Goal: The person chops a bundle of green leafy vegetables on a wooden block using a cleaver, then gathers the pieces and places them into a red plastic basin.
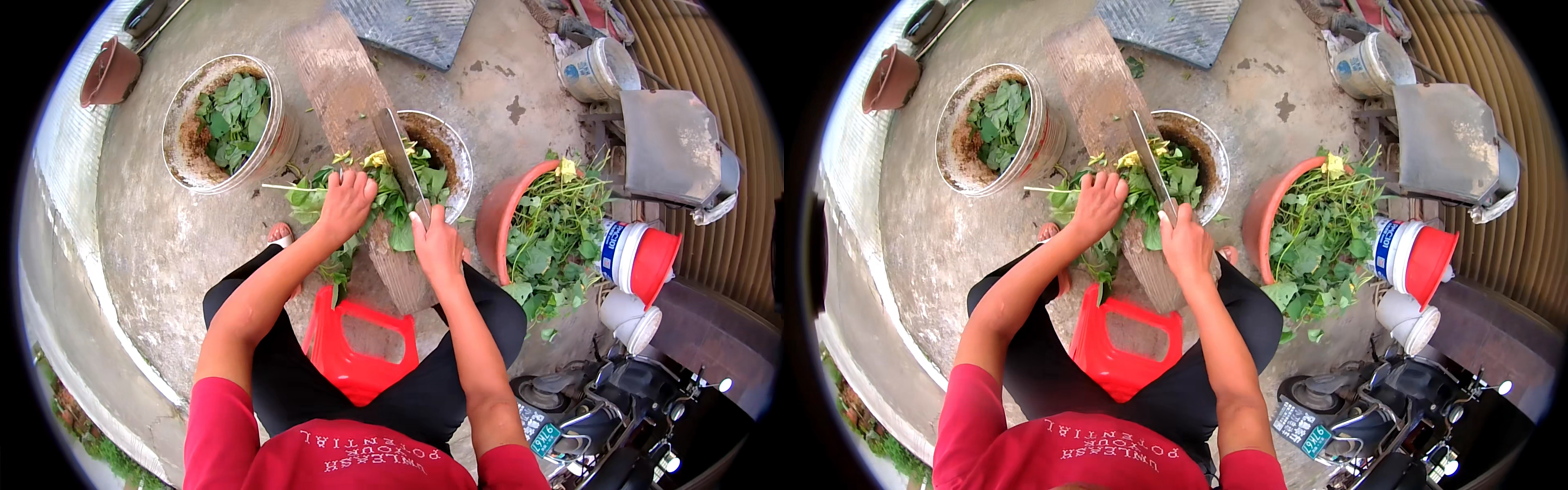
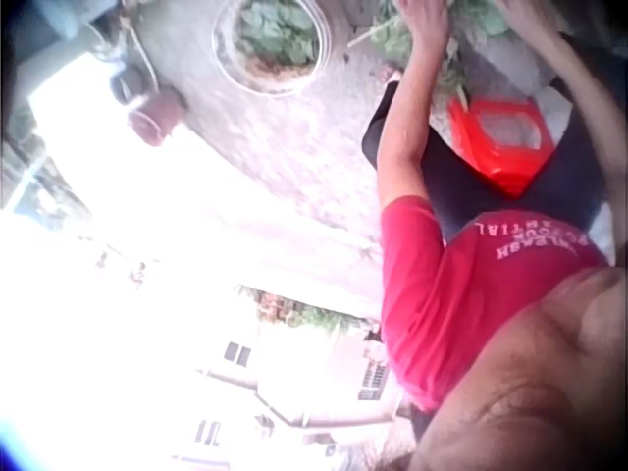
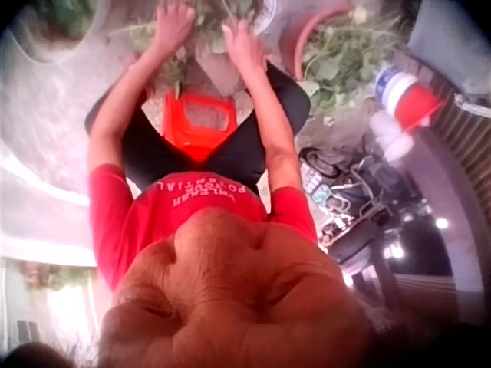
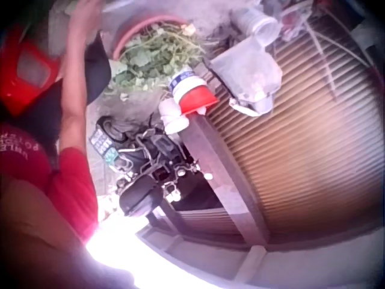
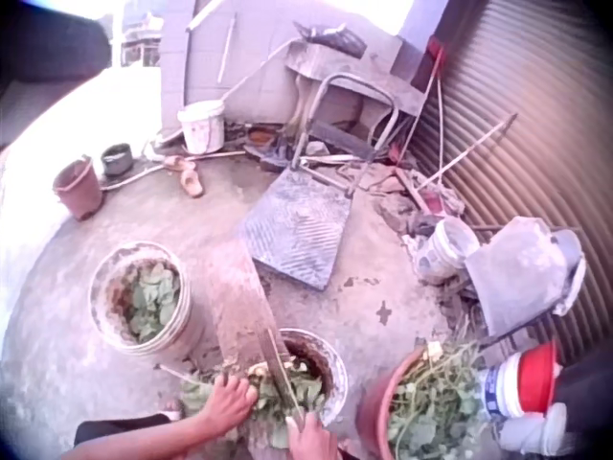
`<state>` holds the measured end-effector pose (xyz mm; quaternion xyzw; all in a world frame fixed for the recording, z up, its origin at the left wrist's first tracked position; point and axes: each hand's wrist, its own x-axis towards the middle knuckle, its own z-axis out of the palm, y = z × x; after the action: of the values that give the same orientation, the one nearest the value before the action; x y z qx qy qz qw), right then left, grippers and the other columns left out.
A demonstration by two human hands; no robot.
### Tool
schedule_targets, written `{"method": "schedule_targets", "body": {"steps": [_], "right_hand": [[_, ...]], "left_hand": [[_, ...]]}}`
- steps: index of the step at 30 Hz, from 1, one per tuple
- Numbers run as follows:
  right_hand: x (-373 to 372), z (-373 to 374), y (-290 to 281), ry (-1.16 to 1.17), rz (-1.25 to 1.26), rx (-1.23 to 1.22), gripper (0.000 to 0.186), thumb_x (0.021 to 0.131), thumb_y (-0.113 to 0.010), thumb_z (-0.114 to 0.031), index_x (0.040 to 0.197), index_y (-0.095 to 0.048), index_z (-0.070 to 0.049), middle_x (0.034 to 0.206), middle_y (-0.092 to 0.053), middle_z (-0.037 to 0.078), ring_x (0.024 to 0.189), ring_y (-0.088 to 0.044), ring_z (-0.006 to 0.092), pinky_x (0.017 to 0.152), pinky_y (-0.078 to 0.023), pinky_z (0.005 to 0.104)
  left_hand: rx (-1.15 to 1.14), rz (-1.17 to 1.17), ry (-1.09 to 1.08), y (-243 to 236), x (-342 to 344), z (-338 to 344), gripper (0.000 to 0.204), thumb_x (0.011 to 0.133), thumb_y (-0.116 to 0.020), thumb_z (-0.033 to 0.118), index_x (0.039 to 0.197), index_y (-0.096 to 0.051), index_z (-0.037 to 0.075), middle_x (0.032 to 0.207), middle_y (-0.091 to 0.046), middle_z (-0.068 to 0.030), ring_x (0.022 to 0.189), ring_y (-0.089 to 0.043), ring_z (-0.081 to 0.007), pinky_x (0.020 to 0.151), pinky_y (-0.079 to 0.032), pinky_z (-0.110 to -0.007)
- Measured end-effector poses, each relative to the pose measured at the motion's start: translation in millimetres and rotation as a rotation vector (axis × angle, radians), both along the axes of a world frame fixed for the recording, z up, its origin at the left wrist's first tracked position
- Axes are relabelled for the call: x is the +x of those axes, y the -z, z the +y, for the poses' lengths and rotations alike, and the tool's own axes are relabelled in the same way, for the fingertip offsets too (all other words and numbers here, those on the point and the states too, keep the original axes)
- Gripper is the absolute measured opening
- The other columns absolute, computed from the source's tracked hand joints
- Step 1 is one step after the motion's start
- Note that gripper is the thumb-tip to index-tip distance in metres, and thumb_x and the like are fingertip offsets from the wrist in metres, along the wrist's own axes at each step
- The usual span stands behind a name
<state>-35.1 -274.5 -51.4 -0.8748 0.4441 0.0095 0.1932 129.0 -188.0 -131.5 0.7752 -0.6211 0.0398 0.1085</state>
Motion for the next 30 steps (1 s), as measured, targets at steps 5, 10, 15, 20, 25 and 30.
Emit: {"method": "schedule_targets", "body": {"steps": [5, 10, 15, 20, 25, 30], "right_hand": [[8, 6, -40, 0.058, -0.373, -0.037, 0.031, 0.088, -0.056, -0.033, 0.093, -0.046, -0.003, 0.067, -0.061, 0.021, 0.060, -0.059, 0.0413, 0.053, -0.044, 0.0491], [6, 17, -22, 0.024, -0.484, -0.118, 0.032, 0.088, -0.057, -0.033, 0.093, -0.045, -0.003, 0.066, -0.060, 0.021, 0.060, -0.060, 0.0391, 0.051, -0.044, 0.0474], [5, 4, 3, 0.026, -0.027, 0.032, 0.035, 0.089, -0.051, -0.036, 0.098, -0.041, -0.004, 0.063, -0.059, 0.023, 0.060, -0.058, 0.0434, 0.053, -0.043, 0.0522], [0, 13, -26, 0.060, -0.321, -0.049, 0.036, 0.089, -0.052, -0.038, 0.095, -0.043, -0.003, 0.064, -0.058, 0.024, 0.060, -0.057, 0.0447, 0.053, -0.042, 0.0526], [1, 12, -4, 0.053, 0.004, 0.041, 0.036, 0.088, -0.053, -0.038, 0.096, -0.042, -0.004, 0.065, -0.059, 0.024, 0.063, -0.058, 0.0443, 0.055, -0.042, 0.0540], [-8, 1, -2, 0.132, -0.088, 0.034, 0.034, 0.089, -0.052, -0.037, 0.097, -0.042, -0.005, 0.064, -0.059, 0.024, 0.060, -0.058, 0.0445, 0.054, -0.041, 0.0552]], "left_hand": [[0.103, -0.010, 0.010, -11, 1, -8, 0.006, 0.073, -0.053, 0.019, 0.075, -0.052, 0.014, 0.087, -0.051, -0.0060, 0.087, -0.045, -0.0222, 0.073, -0.032, -0.037], [0.092, 0.005, 0.011, -10, 1, -4, 0.006, 0.073, -0.053, 0.019, 0.076, -0.052, 0.013, 0.086, -0.050, -0.0055, 0.086, -0.046, -0.0220, 0.072, -0.033, -0.037], [0.048, -0.050, -0.009, 3, 1, -7, 0.006, 0.075, -0.051, 0.019, 0.078, -0.052, 0.014, 0.083, -0.048, -0.0041, 0.084, -0.046, -0.0212, 0.070, -0.033, -0.037], [0.033, 0.018, 0.022, -7, 3, -3, 0.006, 0.074, -0.051, 0.017, 0.078, -0.051, 0.013, 0.082, -0.046, -0.0051, 0.084, -0.046, -0.0216, 0.069, -0.033, -0.035], [-0.007, -0.038, 0.027, 0, 4, -8, 0.005, 0.075, -0.050, 0.017, 0.078, -0.049, 0.013, 0.078, -0.047, -0.0031, 0.080, -0.047, -0.0197, 0.069, -0.033, -0.035], [-0.007, -0.031, 0.034, -12, 4, -15, 0.006, 0.073, -0.051, 0.014, 0.076, -0.047, 0.011, 0.077, -0.047, -0.0045, 0.078, -0.048, -0.0204, 0.070, -0.035, -0.035]]}}
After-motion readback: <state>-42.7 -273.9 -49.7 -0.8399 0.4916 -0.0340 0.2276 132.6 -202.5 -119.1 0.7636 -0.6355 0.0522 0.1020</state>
